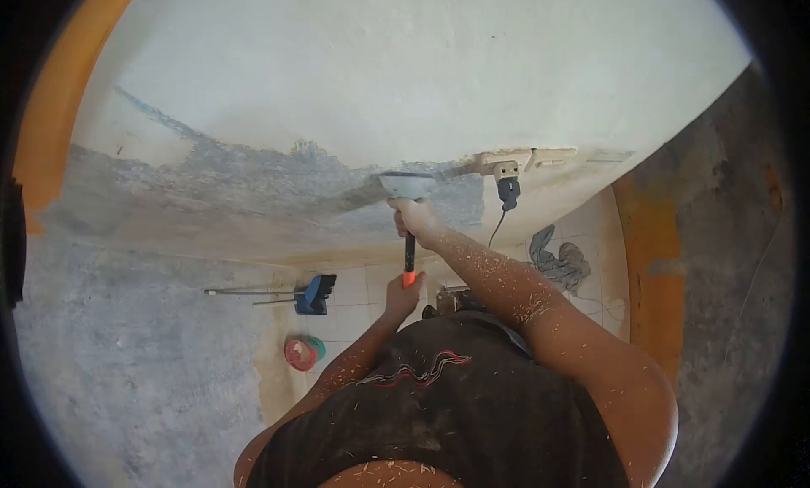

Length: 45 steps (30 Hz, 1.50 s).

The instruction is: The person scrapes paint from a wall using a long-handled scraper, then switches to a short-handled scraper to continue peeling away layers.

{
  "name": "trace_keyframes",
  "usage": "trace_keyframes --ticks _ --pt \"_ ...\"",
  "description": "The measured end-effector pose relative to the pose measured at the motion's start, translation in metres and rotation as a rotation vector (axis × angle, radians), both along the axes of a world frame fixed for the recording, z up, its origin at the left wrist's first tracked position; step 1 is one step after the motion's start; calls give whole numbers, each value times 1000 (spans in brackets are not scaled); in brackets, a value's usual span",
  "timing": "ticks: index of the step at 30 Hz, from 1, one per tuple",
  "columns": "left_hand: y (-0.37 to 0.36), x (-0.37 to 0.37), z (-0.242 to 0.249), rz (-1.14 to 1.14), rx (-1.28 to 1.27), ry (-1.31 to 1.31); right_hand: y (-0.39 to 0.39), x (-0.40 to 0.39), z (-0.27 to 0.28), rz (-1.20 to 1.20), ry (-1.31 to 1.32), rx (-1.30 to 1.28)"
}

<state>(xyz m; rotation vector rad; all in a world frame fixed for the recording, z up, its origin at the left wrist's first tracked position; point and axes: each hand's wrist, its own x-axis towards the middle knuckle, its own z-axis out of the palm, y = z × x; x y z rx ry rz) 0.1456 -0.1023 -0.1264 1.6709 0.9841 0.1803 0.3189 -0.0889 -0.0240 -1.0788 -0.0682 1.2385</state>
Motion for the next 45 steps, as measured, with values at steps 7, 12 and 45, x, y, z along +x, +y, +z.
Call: trace_keyframes --ticks 7,12,45 --pt "-11 16 25 109 -65 2 11 -1 53 152 -31 -34" --pt "-26 7 17 125 -73 125 12 -10 18 109 -40 -150" --pt "-13 8 22 82 -77 48 35 -9 46 220 -19 -199"
